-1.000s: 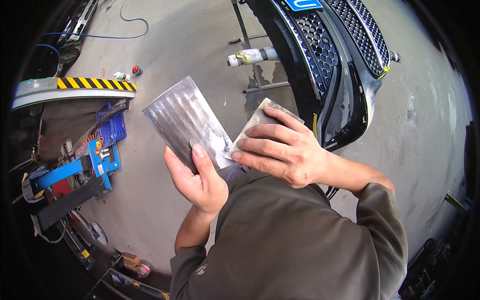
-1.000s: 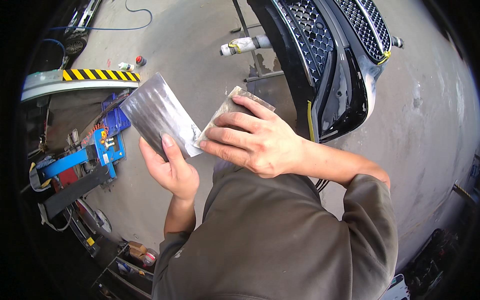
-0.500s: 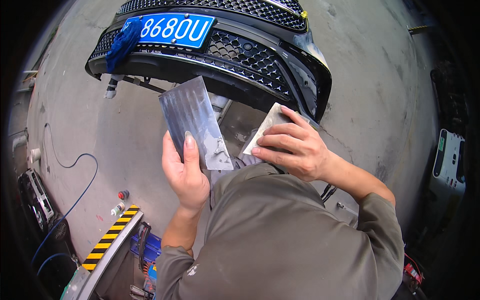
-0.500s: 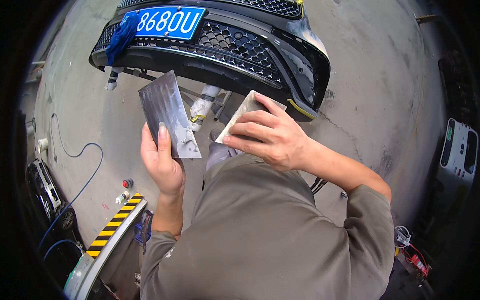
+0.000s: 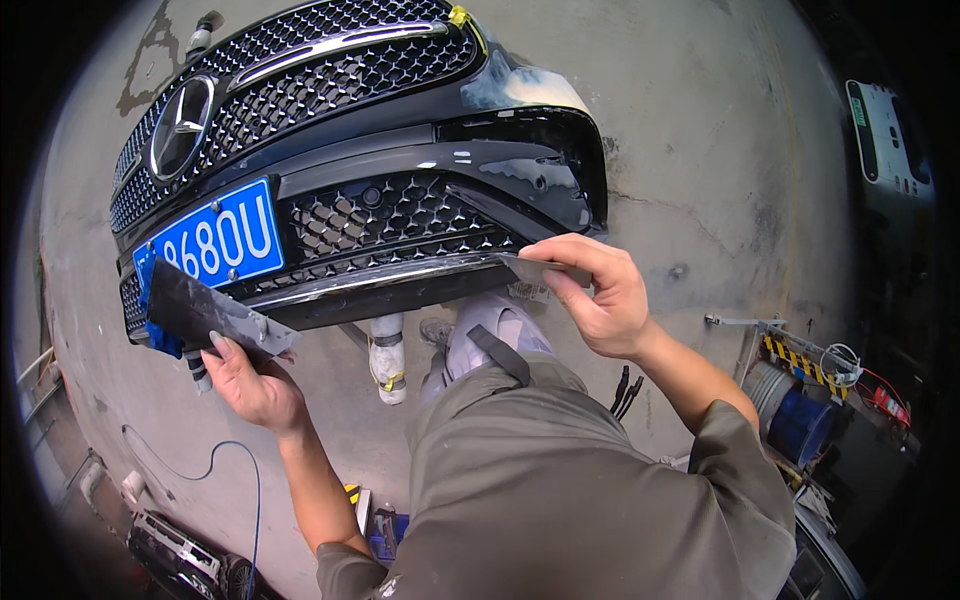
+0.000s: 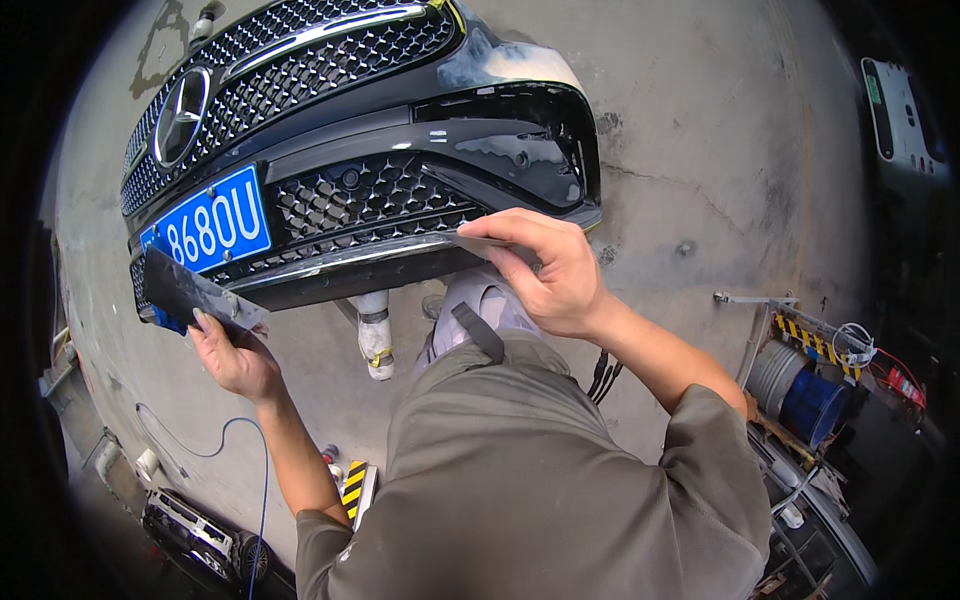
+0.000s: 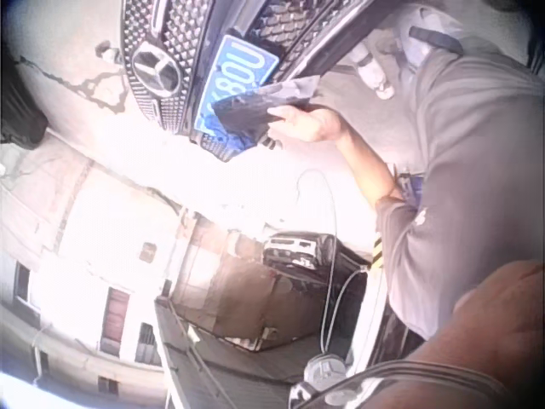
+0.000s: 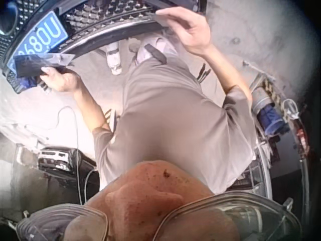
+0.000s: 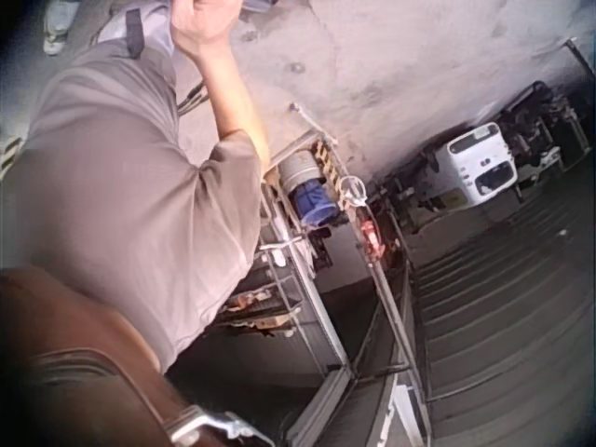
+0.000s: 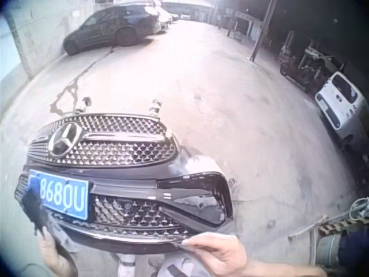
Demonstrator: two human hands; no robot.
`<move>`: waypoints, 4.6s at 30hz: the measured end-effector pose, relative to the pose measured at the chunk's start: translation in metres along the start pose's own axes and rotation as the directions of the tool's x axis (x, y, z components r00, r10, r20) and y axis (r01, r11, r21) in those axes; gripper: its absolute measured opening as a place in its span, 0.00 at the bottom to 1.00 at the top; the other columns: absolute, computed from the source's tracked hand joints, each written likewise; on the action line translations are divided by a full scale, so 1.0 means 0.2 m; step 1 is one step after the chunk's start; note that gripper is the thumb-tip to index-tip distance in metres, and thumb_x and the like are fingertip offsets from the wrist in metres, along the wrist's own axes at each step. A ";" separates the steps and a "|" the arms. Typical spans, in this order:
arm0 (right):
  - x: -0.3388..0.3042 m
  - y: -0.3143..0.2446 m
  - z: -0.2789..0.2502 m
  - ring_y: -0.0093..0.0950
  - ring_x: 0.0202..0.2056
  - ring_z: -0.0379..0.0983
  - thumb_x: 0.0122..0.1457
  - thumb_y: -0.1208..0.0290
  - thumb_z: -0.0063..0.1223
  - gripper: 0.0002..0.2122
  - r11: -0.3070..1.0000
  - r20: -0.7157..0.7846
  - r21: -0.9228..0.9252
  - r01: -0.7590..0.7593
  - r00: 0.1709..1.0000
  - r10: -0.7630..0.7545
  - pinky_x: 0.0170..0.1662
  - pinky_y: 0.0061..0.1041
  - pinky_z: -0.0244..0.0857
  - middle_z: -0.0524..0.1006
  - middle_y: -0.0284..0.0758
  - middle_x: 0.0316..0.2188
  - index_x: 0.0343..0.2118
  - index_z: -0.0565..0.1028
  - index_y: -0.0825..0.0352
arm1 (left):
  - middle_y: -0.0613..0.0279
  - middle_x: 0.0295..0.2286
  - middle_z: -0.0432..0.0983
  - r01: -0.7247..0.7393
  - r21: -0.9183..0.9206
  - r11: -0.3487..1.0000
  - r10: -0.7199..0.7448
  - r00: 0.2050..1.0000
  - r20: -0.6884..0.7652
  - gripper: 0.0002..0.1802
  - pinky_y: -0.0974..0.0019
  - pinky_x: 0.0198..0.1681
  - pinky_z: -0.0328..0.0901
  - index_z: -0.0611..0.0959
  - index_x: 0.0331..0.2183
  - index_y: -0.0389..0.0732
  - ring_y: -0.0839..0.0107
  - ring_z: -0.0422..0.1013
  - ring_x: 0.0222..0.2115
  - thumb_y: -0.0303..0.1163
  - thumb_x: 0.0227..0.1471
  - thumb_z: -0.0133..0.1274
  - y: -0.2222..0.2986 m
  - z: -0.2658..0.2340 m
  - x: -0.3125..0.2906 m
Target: The person sands a detached car bumper with a sanding block and sandpaper, working along the edges and around the grille area. The bumper is mounted on a stand in a workshop. The person repeatedly sands different sections, occasionally inspecting the surface.
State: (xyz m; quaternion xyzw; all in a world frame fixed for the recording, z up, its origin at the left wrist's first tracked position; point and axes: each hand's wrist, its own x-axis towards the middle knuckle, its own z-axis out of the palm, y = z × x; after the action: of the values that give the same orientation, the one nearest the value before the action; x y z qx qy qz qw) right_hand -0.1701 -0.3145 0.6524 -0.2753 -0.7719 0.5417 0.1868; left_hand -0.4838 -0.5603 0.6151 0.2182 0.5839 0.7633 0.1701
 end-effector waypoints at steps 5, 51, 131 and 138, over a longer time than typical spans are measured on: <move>0.34 0.37 -0.20 0.21 0.43 0.82 0.68 0.76 0.59 0.16 0.533 0.031 0.710 -0.460 0.777 0.628 0.48 0.25 0.78 0.84 0.37 0.44 0.56 0.75 0.73 | 0.56 0.27 0.70 0.025 0.417 0.909 0.018 0.995 -0.099 0.24 0.67 0.32 0.58 0.70 0.39 0.34 0.72 0.62 0.27 0.46 0.76 0.31 -0.32 -0.19 0.46; 0.74 0.84 0.20 0.28 0.39 0.71 0.46 0.74 0.58 0.23 0.785 0.018 -0.618 0.030 1.000 -0.023 0.47 0.31 0.59 0.81 0.26 0.45 0.49 0.86 0.56 | 0.55 0.23 0.71 0.028 0.584 0.811 0.142 0.960 -0.242 0.27 0.74 0.25 0.57 0.73 0.30 0.37 0.74 0.61 0.20 0.51 0.70 0.39 -0.67 -0.40 0.77; 0.78 0.85 0.20 0.26 0.39 0.71 0.49 0.67 0.58 0.17 0.776 0.076 -0.628 0.050 0.997 -0.003 0.45 0.36 0.57 0.79 0.25 0.40 0.43 0.85 0.59 | 0.58 0.22 0.68 0.049 0.646 0.762 0.158 0.953 -0.258 0.29 0.71 0.26 0.54 0.72 0.29 0.36 0.73 0.59 0.21 0.54 0.68 0.39 -0.67 -0.37 0.77; 0.84 0.75 0.15 0.24 0.34 0.72 0.41 0.68 0.58 0.16 0.713 -0.010 -0.689 0.131 0.982 -0.191 0.34 0.27 0.57 0.79 0.26 0.34 0.37 0.84 0.63 | 0.55 0.23 0.72 0.028 0.578 0.815 0.135 0.962 -0.237 0.27 0.73 0.26 0.59 0.72 0.30 0.37 0.72 0.63 0.20 0.53 0.69 0.43 -0.66 -0.45 0.77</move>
State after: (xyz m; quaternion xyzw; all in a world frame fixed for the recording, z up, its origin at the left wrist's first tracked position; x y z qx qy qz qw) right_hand -0.2863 -0.1918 0.4986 -0.2779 -0.9299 0.1890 0.1494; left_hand -0.6612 -0.5205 0.4884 0.1707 0.7984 0.5773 -0.0060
